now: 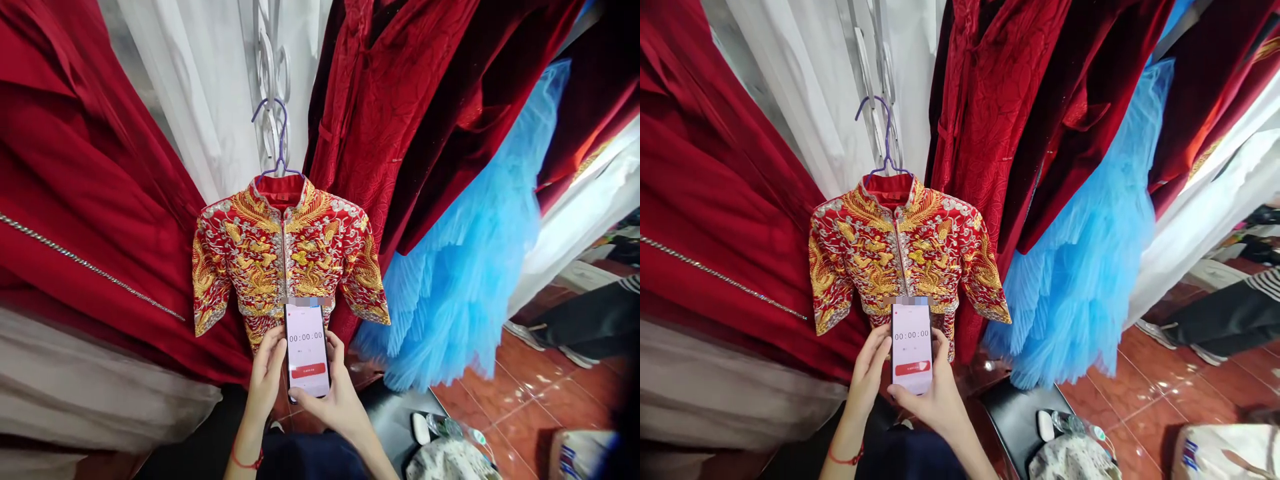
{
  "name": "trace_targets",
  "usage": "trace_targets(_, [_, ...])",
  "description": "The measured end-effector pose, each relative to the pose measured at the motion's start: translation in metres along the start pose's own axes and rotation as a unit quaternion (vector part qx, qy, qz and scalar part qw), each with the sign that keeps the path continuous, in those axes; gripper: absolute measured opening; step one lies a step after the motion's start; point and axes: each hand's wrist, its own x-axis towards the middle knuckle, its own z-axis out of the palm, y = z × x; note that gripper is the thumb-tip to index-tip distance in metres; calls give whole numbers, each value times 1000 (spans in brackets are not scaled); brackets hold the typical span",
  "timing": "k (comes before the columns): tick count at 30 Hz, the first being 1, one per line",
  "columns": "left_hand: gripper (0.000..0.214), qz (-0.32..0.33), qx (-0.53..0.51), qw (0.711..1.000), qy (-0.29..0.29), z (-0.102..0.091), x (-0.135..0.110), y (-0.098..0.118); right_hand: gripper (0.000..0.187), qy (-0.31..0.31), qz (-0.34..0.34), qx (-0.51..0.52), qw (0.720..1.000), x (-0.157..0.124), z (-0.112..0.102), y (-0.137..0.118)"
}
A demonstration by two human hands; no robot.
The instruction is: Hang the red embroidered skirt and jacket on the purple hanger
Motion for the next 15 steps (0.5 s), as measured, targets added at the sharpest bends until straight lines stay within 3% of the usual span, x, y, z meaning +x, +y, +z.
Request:
trace_targets(4, [43, -3, 19, 999, -34, 6, 9, -27, 101, 47, 17, -116, 992, 0, 5, 27])
trace_targets(8, [48, -40, 34, 992, -113, 19, 16, -69, 91, 132, 65, -143, 979, -4, 0, 81])
trace_targets(12, [60, -128, 113, 972, -164, 23, 10, -123, 79, 201, 143, -177, 953, -29, -29, 176])
trace_targets(15, [62, -161, 151, 952, -210, 19, 0, -175, 75, 298, 211, -255, 895, -70, -71, 277])
